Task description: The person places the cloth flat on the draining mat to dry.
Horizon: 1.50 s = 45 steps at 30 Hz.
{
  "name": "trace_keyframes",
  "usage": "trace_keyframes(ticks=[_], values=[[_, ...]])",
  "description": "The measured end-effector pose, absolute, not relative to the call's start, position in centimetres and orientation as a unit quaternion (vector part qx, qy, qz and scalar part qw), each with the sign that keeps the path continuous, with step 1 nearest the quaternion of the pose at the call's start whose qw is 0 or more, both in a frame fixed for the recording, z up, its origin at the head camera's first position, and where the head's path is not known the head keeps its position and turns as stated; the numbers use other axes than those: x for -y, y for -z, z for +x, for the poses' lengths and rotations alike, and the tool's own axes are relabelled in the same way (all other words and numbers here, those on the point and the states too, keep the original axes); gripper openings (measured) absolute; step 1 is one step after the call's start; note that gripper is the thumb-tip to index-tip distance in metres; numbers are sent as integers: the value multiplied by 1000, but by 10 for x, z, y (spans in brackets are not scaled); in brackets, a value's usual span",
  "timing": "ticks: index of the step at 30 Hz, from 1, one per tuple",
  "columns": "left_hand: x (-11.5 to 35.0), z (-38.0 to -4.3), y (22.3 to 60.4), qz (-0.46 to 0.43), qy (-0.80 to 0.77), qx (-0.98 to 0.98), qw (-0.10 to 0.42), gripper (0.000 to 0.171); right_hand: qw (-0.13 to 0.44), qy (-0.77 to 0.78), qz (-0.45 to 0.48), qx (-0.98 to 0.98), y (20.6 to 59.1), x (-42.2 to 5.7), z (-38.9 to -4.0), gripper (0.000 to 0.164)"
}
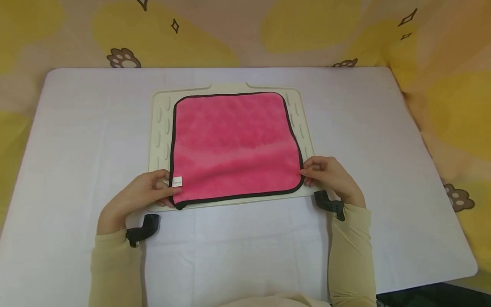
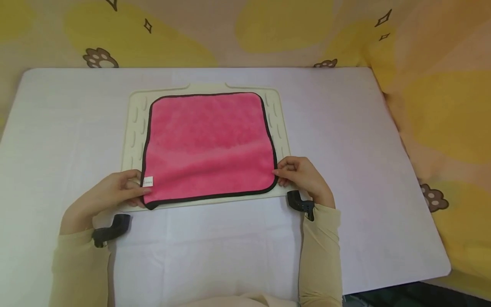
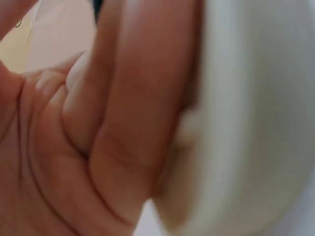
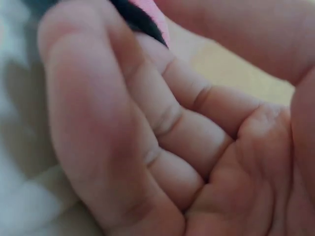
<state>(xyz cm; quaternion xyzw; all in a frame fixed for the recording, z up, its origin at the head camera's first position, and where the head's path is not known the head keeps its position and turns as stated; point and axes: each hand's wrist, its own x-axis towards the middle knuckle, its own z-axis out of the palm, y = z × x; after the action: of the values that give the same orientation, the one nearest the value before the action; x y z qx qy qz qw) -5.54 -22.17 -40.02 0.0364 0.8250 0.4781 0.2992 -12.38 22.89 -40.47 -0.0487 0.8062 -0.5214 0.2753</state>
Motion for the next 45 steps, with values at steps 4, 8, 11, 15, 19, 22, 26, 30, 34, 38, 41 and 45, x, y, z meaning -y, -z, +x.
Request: trace_keyframes(ticks=[4, 8, 11, 15, 19, 22, 26, 30, 34, 38, 41, 45], values=[[229, -65, 397, 37, -505, -813, 287, 31, 252, 526, -55, -810, 403, -229, -134, 23], [235, -78, 398, 23, -545, -793, 273, 31, 227, 525, -59, -818, 401, -227, -153, 27], [235, -85, 400, 20, -556, -787, 268, 32, 220, 492, -57, -841, 400, -224, -169, 29], [231, -90, 397, 17, -552, -791, 265, 32, 215, 451, -55, -864, 398, -217, -186, 31], [230, -91, 389, 24, -534, -801, 271, 32, 215, 446, -60, -867, 397, -213, -199, 32], [232, -92, 380, 23, -521, -809, 271, 33, 219, 455, -54, -861, 395, -212, -207, 32], [235, -98, 376, 12, -519, -814, 263, 33, 223, 458, -41, -860, 391, -211, -217, 31], [235, -112, 381, 3, -522, -811, 264, 36, 230, 465, -43, -854, 390, -205, -225, 31], [234, -129, 387, -12, -523, -812, 259, 40, 224, 465, -32, -856, 392, -197, -233, 29], [233, -142, 390, -34, -525, -813, 249, 39, 213, 470, -14, -857, 395, -190, -239, 28], [232, -149, 391, -46, -530, -813, 237, 38, 207, 483, -5, -851, 396, -184, -242, 27], [229, -158, 393, -52, -544, -809, 215, 38, 196, 502, 5, -843, 396, -179, -246, 25]])
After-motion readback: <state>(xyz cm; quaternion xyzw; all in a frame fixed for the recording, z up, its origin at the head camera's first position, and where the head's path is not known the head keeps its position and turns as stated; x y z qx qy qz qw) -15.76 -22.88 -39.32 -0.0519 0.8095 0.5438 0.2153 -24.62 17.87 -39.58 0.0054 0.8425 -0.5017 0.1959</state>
